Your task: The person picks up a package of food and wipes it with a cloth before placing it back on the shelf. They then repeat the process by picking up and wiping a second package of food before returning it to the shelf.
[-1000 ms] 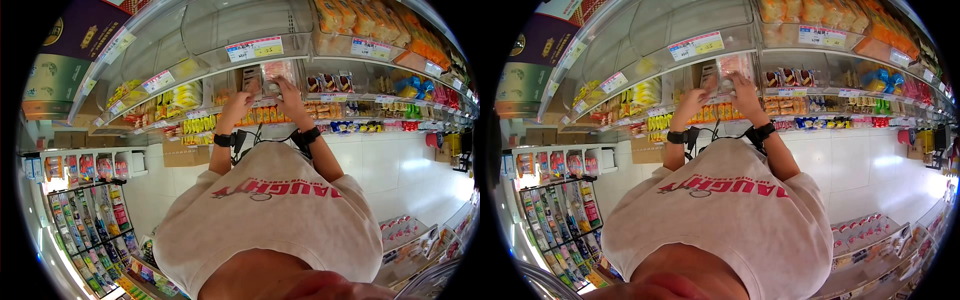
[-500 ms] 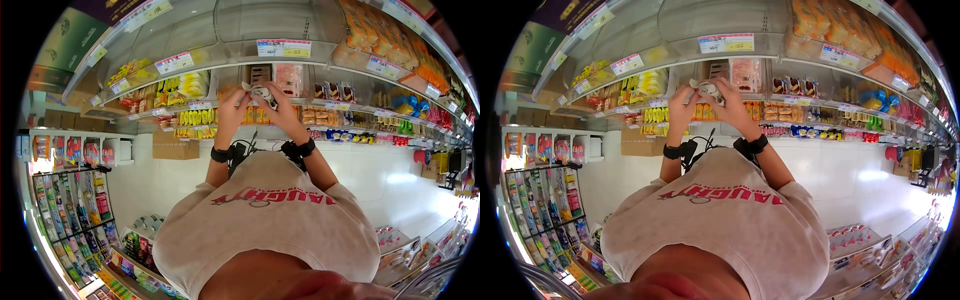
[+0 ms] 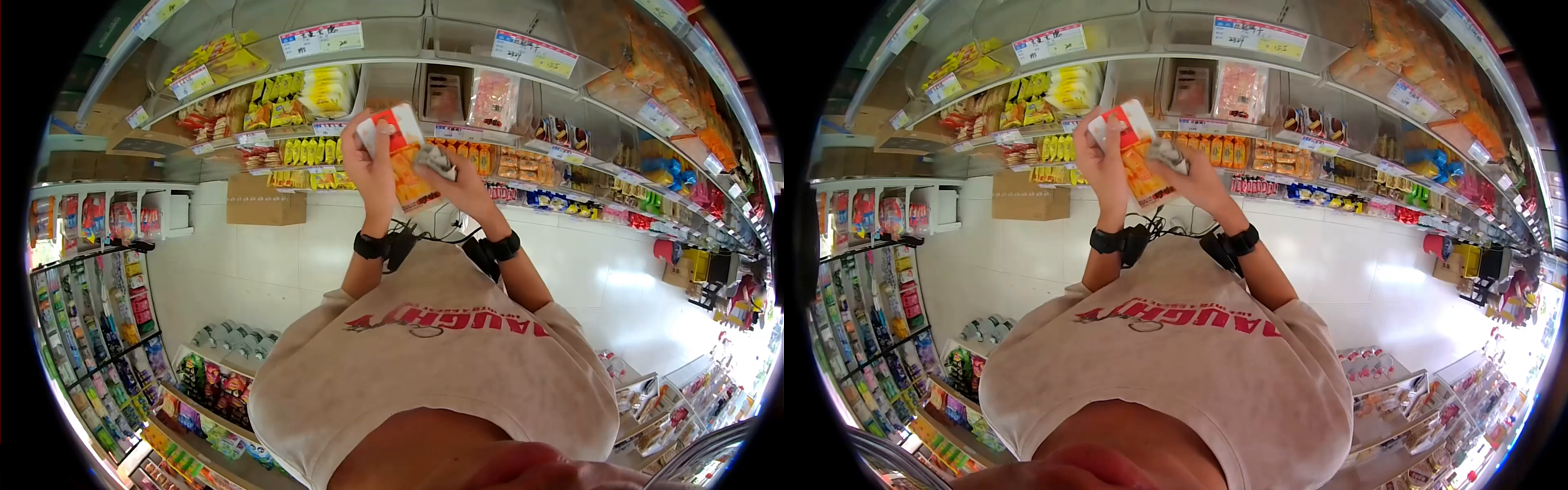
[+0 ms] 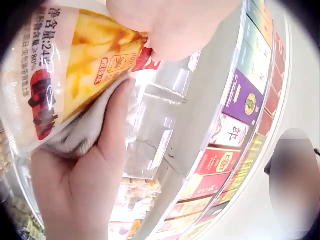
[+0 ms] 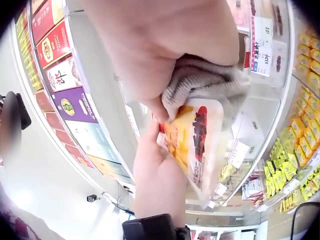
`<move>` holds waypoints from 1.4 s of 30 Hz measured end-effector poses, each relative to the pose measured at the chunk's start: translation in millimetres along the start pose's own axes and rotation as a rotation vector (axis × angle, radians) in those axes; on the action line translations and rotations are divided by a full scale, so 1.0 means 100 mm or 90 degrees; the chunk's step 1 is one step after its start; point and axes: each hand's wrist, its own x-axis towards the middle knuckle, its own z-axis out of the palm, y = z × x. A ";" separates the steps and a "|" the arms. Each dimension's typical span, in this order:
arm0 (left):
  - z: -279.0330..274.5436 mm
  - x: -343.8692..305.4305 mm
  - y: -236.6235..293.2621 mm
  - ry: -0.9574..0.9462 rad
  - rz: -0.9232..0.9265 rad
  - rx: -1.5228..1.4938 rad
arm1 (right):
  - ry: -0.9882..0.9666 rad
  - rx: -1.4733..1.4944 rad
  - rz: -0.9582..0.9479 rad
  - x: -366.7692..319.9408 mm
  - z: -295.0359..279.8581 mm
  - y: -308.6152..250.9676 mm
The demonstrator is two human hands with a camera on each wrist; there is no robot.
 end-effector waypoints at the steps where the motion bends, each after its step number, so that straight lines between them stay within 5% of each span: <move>1: -0.05 0.01 -0.02 0.006 -0.010 -0.015 | -0.027 -0.037 0.002 -0.03 0.00 0.05; 6: -0.33 -0.14 -0.45 -0.098 0.015 0.268 | 0.156 -0.292 0.054 -0.10 0.02 0.28; 9: -0.21 -0.33 -0.34 -0.276 -0.278 -0.025 | 0.243 -0.378 -0.076 -0.16 0.12 0.20; 10: -0.20 -0.37 -0.34 -0.308 -0.414 -0.088 | 0.173 -0.288 -0.106 -0.19 0.20 0.19; 13: -0.16 -0.43 -0.32 -0.268 -0.448 -0.117 | 0.131 -0.392 -0.228 -0.35 0.38 0.17; 17: -0.16 -0.49 -0.39 -0.285 -0.399 -0.079 | 0.150 -0.413 -0.260 -0.36 0.26 -0.02; 22: 0.04 -0.63 -0.23 -0.344 -0.220 0.098 | 0.355 -0.485 -0.281 -0.35 -0.02 -0.14; 25: 0.21 -0.74 -0.03 -0.279 -0.207 -0.060 | 0.350 -0.209 -0.130 -0.44 -0.38 0.09; 26: 0.20 -0.76 0.01 -0.301 -0.210 -0.013 | 0.295 0.016 -0.084 -0.51 -0.49 0.16; 29: 0.43 -0.85 0.00 -0.284 -0.037 0.056 | 0.063 0.173 0.039 -0.89 -0.65 -0.05; 32: 0.44 -0.87 -0.10 -0.378 -0.193 0.121 | 0.074 0.107 -0.008 -1.00 -0.73 0.12; 35: 0.71 -1.13 0.10 -0.280 -0.420 -0.243 | 0.098 0.115 0.048 -1.17 -0.81 0.01; 39: 0.92 -1.32 0.04 -0.323 -0.361 -0.300 | 0.134 0.065 -0.038 -1.35 -1.06 0.10; 42: 1.14 -1.47 0.05 -0.335 -0.324 -0.251 | 0.283 0.088 0.052 -1.51 -1.37 0.22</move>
